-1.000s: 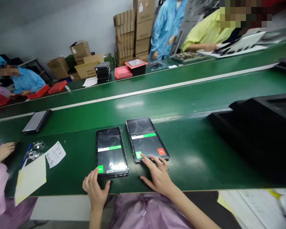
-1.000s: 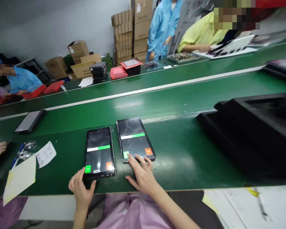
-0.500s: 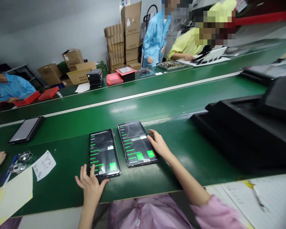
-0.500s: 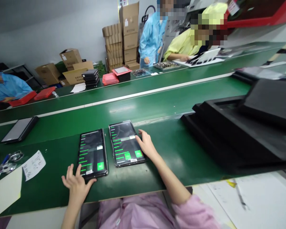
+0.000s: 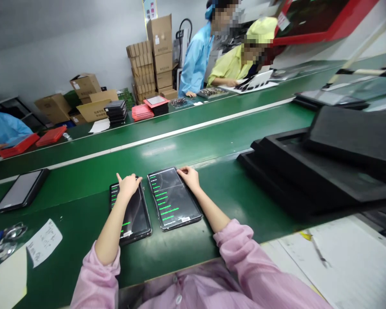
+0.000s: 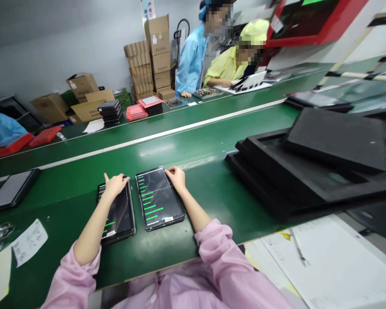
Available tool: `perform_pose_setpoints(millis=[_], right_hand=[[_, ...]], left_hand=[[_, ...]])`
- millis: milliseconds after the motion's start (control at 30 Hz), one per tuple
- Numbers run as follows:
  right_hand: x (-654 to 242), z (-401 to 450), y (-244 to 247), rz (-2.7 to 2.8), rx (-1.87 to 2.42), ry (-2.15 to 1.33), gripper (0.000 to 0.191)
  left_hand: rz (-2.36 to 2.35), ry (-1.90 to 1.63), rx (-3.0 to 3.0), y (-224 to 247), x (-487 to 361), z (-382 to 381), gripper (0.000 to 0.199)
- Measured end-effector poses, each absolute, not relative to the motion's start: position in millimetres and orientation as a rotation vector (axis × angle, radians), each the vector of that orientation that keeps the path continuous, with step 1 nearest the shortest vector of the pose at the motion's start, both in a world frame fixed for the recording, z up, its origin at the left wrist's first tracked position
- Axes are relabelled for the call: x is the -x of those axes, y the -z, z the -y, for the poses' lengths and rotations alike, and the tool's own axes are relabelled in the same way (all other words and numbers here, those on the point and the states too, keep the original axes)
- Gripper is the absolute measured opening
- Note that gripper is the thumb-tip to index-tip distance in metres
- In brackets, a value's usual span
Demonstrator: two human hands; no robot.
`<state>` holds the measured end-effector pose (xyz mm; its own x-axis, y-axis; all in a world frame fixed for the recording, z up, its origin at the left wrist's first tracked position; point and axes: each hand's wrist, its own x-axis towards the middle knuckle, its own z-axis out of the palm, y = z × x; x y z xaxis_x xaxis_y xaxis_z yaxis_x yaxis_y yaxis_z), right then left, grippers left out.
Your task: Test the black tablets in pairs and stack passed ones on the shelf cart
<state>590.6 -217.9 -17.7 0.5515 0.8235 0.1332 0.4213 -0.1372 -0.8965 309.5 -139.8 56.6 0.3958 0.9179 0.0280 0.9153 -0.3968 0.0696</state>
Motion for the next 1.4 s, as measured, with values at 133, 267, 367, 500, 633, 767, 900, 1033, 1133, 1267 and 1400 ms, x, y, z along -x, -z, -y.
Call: perform_pose_setpoints(millis=[133, 267, 367, 500, 633, 767, 900, 1033, 1133, 1267, 1400], right_hand=[[-589, 216, 20, 1.011, 1.779, -0.434, 0.018], [-588, 213, 22, 0.997, 1.795, -0.392, 0.015], [-586, 213, 22, 0.993, 1.804, -0.370, 0.015], [-584, 212, 20, 0.975, 1.812, -0.349, 0.012], [-584, 213, 17, 0.990, 1.825, -0.356, 0.014], [-584, 216, 11, 1.039, 1.851, -0.387, 0.008], [-584, 218, 1, 1.102, 1.894, -0.466, 0.010], [-591, 224, -8, 1.169, 1.925, -0.589, 0.016], [-597, 232, -10, 1.191, 1.938, -0.743, 0.030], [-593, 237, -8, 1.128, 1.878, -0.924, 0.039], [-582, 235, -8, 0.995, 1.730, -1.079, 0.040]], left_hand=[[-1.749, 0.180, -2.610, -61, -319, 134, 0.044], [-1.748, 0.252, -2.590, -64, -318, 133, 0.046], [-1.758, 0.305, -2.574, -65, -320, 130, 0.048], [-1.744, 0.366, -2.629, -65, -323, 129, 0.047], [-1.749, 0.370, -2.605, -65, -326, 130, 0.043], [-1.729, 0.275, -2.575, -67, -325, 128, 0.040], [-1.632, 0.009, -2.305, -65, -290, 122, 0.054], [-1.848, -0.397, -1.986, -47, -215, 132, 0.060], [-1.924, -0.490, -1.756, -27, -168, 152, 0.055], [-1.748, -0.607, -1.439, -13, -156, 171, 0.048], [-1.630, -0.719, -1.054, -21, -183, 173, 0.047]])
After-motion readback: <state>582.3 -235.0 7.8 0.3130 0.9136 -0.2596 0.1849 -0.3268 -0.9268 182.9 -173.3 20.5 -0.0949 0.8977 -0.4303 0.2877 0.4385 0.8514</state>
